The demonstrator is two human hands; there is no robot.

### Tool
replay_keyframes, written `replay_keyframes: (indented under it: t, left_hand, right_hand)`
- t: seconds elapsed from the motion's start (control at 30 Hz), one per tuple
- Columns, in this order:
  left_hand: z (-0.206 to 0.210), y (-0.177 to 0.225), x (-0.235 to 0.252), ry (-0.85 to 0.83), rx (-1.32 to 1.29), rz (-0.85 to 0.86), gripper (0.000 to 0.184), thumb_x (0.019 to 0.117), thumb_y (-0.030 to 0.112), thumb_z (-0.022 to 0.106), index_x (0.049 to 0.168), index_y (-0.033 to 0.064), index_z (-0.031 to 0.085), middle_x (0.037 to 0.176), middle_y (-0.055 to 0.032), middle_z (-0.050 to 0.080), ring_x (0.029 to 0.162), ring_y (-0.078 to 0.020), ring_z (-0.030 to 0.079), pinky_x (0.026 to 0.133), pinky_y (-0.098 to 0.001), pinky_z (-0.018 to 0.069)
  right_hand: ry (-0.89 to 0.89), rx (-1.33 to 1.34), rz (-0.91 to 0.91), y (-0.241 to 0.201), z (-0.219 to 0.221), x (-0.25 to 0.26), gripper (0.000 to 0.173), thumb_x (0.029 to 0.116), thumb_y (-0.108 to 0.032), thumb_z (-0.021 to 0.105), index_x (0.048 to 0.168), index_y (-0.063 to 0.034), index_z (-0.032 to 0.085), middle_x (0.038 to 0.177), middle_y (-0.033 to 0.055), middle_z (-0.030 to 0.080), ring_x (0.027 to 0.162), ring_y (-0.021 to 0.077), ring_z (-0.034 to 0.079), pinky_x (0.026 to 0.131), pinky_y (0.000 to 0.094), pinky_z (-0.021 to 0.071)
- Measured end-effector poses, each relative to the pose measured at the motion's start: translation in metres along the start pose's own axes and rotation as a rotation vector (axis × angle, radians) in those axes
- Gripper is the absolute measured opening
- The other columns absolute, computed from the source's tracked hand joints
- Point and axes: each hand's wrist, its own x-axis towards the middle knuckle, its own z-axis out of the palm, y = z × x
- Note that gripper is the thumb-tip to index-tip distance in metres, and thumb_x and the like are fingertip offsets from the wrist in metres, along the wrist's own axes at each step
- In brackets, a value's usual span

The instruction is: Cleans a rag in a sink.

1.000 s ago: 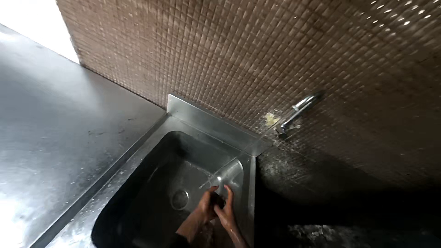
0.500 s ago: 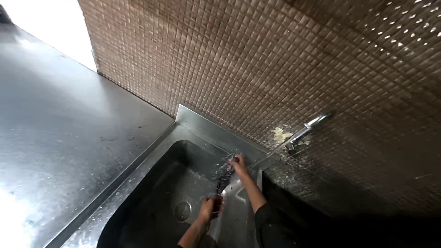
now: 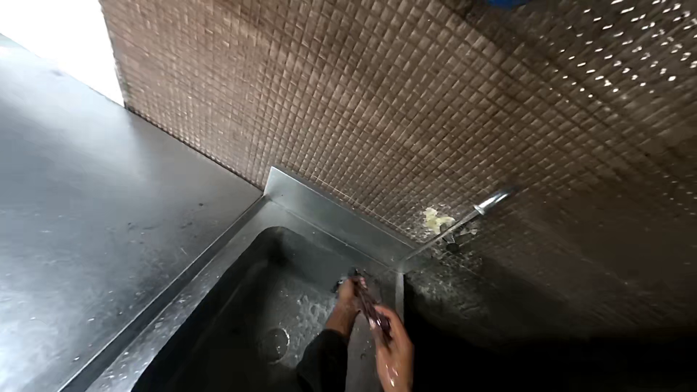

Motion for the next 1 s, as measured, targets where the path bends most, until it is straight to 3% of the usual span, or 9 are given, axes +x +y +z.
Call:
replay_keyframes:
  t: [0.13,0.37,0.5,0.57,0.67,0.73,0.8,0.9,1.0]
  left_hand:
    - [-0.009,0.005,0.018,-0.008,0.021,0.111,0.015,0.1085,0.012,0.042,0.101,0.0007,0.050,0.068,-0.0066,0.057,0.049,-0.0102,0.056,0.046,-0.0220,0.0509]
    - [-0.019,-0.033,-0.031,-0.373,0.332,0.102,0.044,0.1126,0.037,0.031,0.135,0.0084,0.056,0.101,-0.0085,0.071,0.083,-0.0159,0.069,0.071,-0.0337,0.0588]
    - [0.036,0.008,-0.088,0.041,0.443,-0.007,0.041,0.1140,0.019,0.021,0.135,-0.0028,0.049,0.110,-0.0150,0.058,0.094,-0.0168,0.057,0.092,-0.0299,0.0454]
    - [0.004,-0.009,-0.049,-0.181,0.433,0.130,0.037,0.1132,0.025,0.026,0.117,0.0012,0.055,0.088,-0.0076,0.064,0.076,-0.0107,0.064,0.070,-0.0266,0.0547]
    - [0.003,-0.032,-0.022,-0.136,0.418,0.171,0.039,0.1115,0.035,0.038,0.092,0.0071,0.058,0.061,-0.0016,0.055,0.046,-0.0097,0.050,0.043,-0.0259,0.0440]
    - [0.004,-0.017,-0.011,-0.139,0.391,0.256,0.030,0.1115,0.023,0.041,0.119,0.0022,0.060,0.087,-0.0073,0.064,0.072,-0.0126,0.061,0.069,-0.0300,0.0532]
    - [0.010,-0.002,0.006,-0.095,0.297,0.344,0.025,0.1110,0.024,0.041,0.116,0.0046,0.057,0.080,-0.0043,0.061,0.066,-0.0098,0.060,0.062,-0.0265,0.0530]
    - [-0.003,0.001,0.004,-0.128,0.356,0.368,0.035,0.1118,0.035,0.037,0.125,0.0078,0.054,0.079,-0.0033,0.062,0.061,-0.0106,0.061,0.054,-0.0278,0.0533]
    - [-0.038,-0.003,-0.009,-0.007,0.485,0.201,0.054,0.1112,0.047,0.031,0.139,0.0048,0.050,0.111,-0.0194,0.066,0.095,-0.0294,0.066,0.080,-0.0486,0.0561]
  right_hand:
    - [0.044,0.023,-0.007,-0.007,-0.029,-0.016,0.027,0.0926,0.003,0.064,0.118,0.0121,0.064,0.108,0.0228,0.070,0.096,0.0201,0.070,0.088,0.0323,0.0575]
    - [0.059,0.100,0.217,0.093,0.045,0.113,0.026,0.0975,0.001,0.059,0.121,0.0116,0.063,0.123,0.0298,0.063,0.116,0.0357,0.061,0.103,0.0441,0.0486]
    - [-0.273,0.161,0.099,0.069,0.065,0.101,0.037,0.0999,0.002,0.047,0.132,0.0049,0.064,0.144,0.0243,0.057,0.138,0.0318,0.052,0.118,0.0418,0.0396]
    - [-0.311,0.107,0.113,0.082,0.062,0.118,0.038,0.1048,-0.005,0.044,0.138,0.0031,0.060,0.144,0.0226,0.057,0.135,0.0296,0.055,0.116,0.0412,0.0419]
    - [-0.160,0.120,0.306,0.087,0.060,0.149,0.035,0.1064,-0.005,0.045,0.137,0.0069,0.057,0.132,0.0271,0.062,0.120,0.0331,0.062,0.106,0.0439,0.0472]
    - [-0.248,0.084,0.330,0.064,0.057,0.130,0.038,0.1071,-0.008,0.044,0.142,0.0053,0.054,0.139,0.0260,0.059,0.130,0.0340,0.057,0.113,0.0449,0.0426]
    - [-0.414,0.007,0.299,0.049,0.047,0.114,0.042,0.1096,-0.012,0.041,0.149,0.0029,0.047,0.147,0.0248,0.054,0.138,0.0345,0.052,0.117,0.0463,0.0379]
    - [-0.514,-0.106,0.298,0.055,0.032,0.136,0.040,0.1096,-0.016,0.041,0.143,0.0033,0.053,0.134,0.0246,0.063,0.123,0.0338,0.062,0.109,0.0478,0.0466]
    - [-0.514,0.032,0.438,0.047,0.027,0.161,0.034,0.1084,-0.018,0.051,0.135,0.0035,0.052,0.101,0.0176,0.068,0.079,0.0210,0.069,0.076,0.0361,0.0579]
